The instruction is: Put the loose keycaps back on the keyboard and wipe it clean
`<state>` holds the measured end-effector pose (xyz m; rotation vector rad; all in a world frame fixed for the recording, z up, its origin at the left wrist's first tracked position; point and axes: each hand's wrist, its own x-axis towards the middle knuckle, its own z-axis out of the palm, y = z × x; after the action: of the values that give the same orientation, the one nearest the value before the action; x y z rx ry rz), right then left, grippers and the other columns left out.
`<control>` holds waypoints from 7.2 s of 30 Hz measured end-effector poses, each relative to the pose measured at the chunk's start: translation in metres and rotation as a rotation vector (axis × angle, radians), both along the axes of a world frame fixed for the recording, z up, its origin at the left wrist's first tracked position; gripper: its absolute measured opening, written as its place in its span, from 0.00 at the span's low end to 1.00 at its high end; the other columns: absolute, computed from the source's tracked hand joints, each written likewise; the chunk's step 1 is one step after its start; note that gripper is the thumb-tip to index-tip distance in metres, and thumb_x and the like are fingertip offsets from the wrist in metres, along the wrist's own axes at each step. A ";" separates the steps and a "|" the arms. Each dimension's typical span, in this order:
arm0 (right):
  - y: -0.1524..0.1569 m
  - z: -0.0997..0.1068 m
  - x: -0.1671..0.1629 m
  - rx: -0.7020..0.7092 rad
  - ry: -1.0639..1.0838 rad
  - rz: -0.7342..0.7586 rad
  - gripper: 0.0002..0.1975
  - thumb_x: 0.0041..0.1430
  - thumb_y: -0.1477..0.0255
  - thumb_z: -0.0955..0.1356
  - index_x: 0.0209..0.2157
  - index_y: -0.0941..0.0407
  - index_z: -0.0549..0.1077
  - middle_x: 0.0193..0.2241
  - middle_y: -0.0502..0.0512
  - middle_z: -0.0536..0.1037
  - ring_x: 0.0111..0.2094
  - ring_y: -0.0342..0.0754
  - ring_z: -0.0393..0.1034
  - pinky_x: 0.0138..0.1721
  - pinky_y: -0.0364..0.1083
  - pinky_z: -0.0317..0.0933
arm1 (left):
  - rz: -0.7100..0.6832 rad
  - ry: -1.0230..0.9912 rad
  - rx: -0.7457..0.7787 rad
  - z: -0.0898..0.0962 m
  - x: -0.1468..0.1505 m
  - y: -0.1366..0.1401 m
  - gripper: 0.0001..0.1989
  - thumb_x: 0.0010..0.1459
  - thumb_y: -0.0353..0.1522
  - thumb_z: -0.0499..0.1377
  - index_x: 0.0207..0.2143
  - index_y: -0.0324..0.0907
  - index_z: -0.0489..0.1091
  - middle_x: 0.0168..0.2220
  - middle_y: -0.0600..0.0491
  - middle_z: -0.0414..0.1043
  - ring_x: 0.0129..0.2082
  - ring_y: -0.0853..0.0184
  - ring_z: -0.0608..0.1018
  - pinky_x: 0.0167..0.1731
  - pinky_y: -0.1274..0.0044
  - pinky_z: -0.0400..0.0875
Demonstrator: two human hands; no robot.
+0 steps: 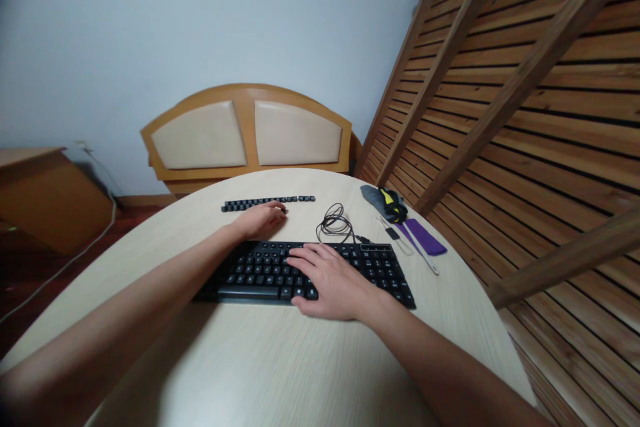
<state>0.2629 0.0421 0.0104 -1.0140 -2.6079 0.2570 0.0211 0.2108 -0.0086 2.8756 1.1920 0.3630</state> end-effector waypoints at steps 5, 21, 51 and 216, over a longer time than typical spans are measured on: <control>0.000 -0.001 0.000 0.010 -0.008 -0.004 0.33 0.55 0.63 0.71 0.61 0.57 0.67 0.64 0.60 0.66 0.65 0.58 0.55 0.67 0.59 0.47 | 0.071 -0.090 -0.042 0.003 0.002 -0.009 0.06 0.57 0.26 0.58 0.32 0.42 0.75 0.37 0.49 0.79 0.39 0.60 0.81 0.44 0.73 0.73; 0.001 -0.002 -0.001 0.018 -0.008 -0.006 0.31 0.55 0.63 0.70 0.60 0.55 0.67 0.63 0.60 0.66 0.64 0.58 0.57 0.66 0.60 0.48 | 0.028 -0.555 -0.181 0.009 -0.009 -0.116 0.13 0.58 0.25 0.58 0.46 0.44 0.70 0.43 0.51 0.79 0.45 0.62 0.80 0.49 0.68 0.73; 0.004 -0.005 0.001 -0.013 -0.001 0.002 0.33 0.54 0.64 0.71 0.62 0.54 0.66 0.64 0.59 0.66 0.65 0.60 0.54 0.66 0.63 0.47 | 0.116 -0.769 -0.565 0.005 -0.014 -0.109 0.04 0.54 0.29 0.64 0.34 0.43 0.76 0.38 0.53 0.82 0.40 0.63 0.82 0.47 0.70 0.75; 0.026 -0.007 -0.044 0.011 0.239 -0.132 0.10 0.62 0.74 0.67 0.45 0.54 0.74 0.41 0.56 0.79 0.45 0.52 0.70 0.48 0.53 0.64 | 0.077 -0.521 -0.410 0.010 -0.036 -0.110 0.07 0.60 0.33 0.59 0.40 0.46 0.77 0.39 0.53 0.79 0.42 0.61 0.78 0.46 0.69 0.70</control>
<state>0.2192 0.0677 0.0034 -1.0759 -2.3165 0.3104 -0.0152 0.1012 0.0011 2.2036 1.1154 0.7178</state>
